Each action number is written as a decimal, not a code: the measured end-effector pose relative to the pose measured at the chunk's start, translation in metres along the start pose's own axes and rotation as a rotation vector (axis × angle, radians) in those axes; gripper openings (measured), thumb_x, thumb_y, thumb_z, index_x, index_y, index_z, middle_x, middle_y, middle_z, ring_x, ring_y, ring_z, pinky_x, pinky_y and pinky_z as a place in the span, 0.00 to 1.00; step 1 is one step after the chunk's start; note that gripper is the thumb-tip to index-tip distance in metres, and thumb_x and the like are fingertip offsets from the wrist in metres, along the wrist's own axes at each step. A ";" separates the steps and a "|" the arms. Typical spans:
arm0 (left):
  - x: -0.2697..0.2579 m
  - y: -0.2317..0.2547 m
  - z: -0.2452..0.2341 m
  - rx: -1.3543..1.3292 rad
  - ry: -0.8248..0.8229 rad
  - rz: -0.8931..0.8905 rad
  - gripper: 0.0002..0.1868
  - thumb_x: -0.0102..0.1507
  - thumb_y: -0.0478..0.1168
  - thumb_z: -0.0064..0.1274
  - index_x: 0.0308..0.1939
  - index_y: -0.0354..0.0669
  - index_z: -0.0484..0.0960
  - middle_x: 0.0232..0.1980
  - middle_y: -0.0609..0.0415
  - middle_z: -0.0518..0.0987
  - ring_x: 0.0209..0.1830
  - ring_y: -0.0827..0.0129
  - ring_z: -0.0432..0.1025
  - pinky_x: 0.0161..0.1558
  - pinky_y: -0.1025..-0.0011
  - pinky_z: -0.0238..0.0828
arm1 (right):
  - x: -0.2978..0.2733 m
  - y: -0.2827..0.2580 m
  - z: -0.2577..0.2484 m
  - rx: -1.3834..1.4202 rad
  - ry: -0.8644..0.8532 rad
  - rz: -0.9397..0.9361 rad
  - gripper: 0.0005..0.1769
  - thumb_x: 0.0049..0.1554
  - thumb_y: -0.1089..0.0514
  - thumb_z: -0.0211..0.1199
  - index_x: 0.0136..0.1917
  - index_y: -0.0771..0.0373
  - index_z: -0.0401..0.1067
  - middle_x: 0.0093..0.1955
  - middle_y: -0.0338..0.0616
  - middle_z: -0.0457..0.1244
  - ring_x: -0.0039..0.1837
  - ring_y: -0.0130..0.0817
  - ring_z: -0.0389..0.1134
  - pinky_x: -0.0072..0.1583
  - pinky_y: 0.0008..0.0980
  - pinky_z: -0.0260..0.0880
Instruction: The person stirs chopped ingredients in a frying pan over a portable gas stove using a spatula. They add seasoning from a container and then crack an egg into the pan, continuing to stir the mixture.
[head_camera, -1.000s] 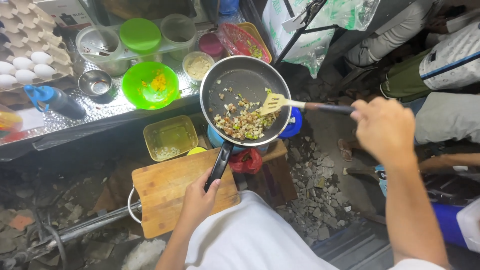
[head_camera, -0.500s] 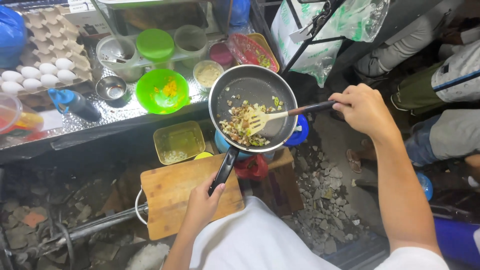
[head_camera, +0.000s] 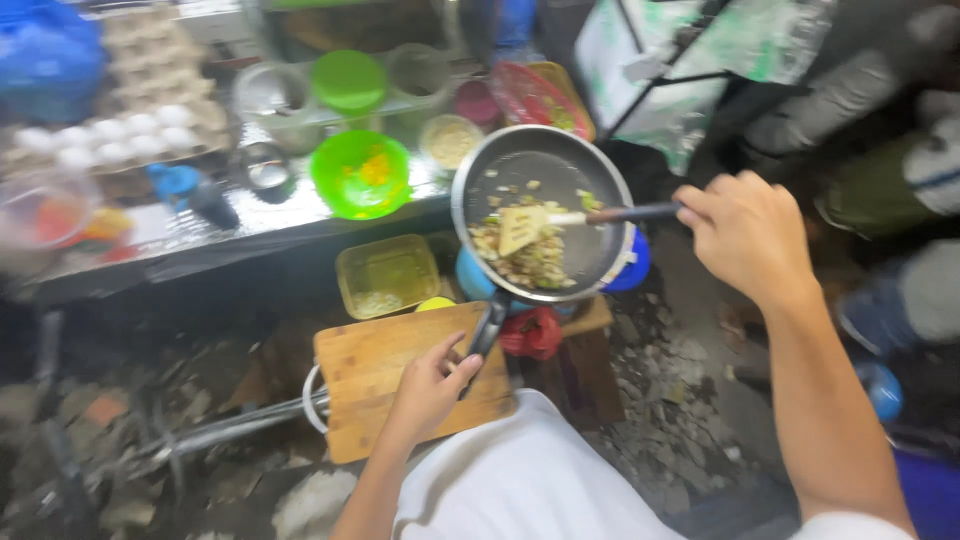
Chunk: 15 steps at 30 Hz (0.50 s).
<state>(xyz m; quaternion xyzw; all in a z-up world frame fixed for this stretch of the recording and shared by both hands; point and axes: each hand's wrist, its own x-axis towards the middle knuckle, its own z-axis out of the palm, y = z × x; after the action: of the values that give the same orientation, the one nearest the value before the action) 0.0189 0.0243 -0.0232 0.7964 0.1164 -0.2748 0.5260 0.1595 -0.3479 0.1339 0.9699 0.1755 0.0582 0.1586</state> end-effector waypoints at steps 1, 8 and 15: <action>0.007 -0.006 -0.008 -0.060 0.070 0.021 0.28 0.62 0.55 0.54 0.66 0.56 0.79 0.39 0.61 0.82 0.29 0.72 0.72 0.42 0.71 0.69 | -0.002 -0.008 0.003 -0.069 -0.012 0.025 0.06 0.64 0.48 0.59 0.53 0.40 0.76 0.40 0.35 0.65 0.46 0.46 0.66 0.39 0.47 0.63; 0.142 -0.113 -0.136 -0.144 1.020 0.194 0.18 0.59 0.45 0.58 0.49 0.41 0.80 0.42 0.53 0.80 0.34 0.68 0.74 0.44 0.67 0.72 | -0.058 0.002 0.004 -0.301 -0.339 0.353 0.15 0.71 0.40 0.48 0.64 0.25 0.74 0.51 0.21 0.72 0.59 0.27 0.72 0.54 0.26 0.74; 0.302 -0.222 -0.253 -0.119 1.199 -0.022 0.55 0.51 0.55 0.77 0.72 0.35 0.62 0.68 0.35 0.72 0.68 0.45 0.67 0.67 0.58 0.60 | -0.091 -0.024 -0.002 -0.178 -0.255 0.438 0.10 0.66 0.44 0.55 0.56 0.30 0.77 0.49 0.28 0.71 0.53 0.40 0.71 0.47 0.41 0.70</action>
<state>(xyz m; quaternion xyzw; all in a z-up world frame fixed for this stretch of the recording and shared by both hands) 0.2414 0.3144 -0.2897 0.7805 0.4160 0.2239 0.4094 0.0662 -0.3586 0.1231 0.9665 -0.0657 -0.0162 0.2475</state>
